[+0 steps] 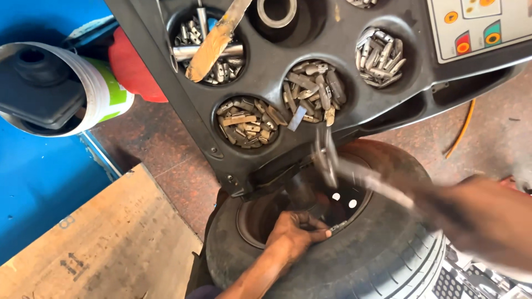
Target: The person mounts a wheel onto a balancing machine, lowers the safety hood, and starts the rotation. After the machine stops, they lift the hood and use pliers to hammer a new weight onto the rim.
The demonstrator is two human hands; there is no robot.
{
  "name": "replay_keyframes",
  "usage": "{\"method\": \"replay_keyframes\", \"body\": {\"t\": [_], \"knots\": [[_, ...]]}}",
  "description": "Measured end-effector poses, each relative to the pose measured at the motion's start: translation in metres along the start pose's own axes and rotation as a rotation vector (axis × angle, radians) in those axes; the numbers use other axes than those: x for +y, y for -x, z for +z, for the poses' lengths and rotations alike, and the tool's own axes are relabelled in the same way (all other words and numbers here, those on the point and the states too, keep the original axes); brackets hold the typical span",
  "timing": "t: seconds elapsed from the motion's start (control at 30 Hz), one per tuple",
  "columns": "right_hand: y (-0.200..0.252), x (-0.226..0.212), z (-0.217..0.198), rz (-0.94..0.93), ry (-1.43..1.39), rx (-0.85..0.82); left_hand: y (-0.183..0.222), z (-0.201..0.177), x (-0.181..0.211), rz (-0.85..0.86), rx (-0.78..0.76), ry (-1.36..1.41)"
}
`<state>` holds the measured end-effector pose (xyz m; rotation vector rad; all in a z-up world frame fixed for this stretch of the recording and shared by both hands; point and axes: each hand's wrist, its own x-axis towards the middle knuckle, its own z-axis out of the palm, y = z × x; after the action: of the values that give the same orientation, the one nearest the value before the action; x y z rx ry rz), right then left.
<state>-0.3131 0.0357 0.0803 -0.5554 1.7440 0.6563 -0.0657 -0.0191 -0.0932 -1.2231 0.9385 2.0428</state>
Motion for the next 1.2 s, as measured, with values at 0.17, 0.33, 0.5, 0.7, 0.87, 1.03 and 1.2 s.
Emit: {"method": "replay_keyframes", "body": {"t": [0.17, 0.33, 0.5, 0.7, 0.87, 1.03, 1.2], "knots": [[-0.024, 0.044, 0.052, -0.043, -0.316, 0.190, 0.001, -0.001, -0.006, 0.081, 0.011, -0.075], [-0.035, 0.061, 0.049, -0.178, -0.118, 0.040, 0.000, -0.006, -0.009, 0.115, 0.000, -0.117], [-0.033, 0.060, 0.084, -0.209, -0.164, 0.214, 0.026, -0.010, -0.002, 0.176, 0.134, -0.268], [-0.013, 0.027, 0.067, -0.225, 0.060, 0.210, 0.024, -0.017, -0.007, 0.133, 0.165, -0.271], [-0.015, 0.055, 0.101, -0.567, -0.085, 0.153, 0.024, -0.009, -0.012, 0.159, 0.207, -0.283], [-0.020, 0.007, 0.080, -0.292, 0.014, 0.685, -0.070, -0.014, -0.110, 0.593, 0.342, -0.287], [-0.002, -0.132, -0.028, -0.255, -0.273, 1.199, -0.062, -0.033, -0.136, 0.729, 0.382, -0.285]]}}
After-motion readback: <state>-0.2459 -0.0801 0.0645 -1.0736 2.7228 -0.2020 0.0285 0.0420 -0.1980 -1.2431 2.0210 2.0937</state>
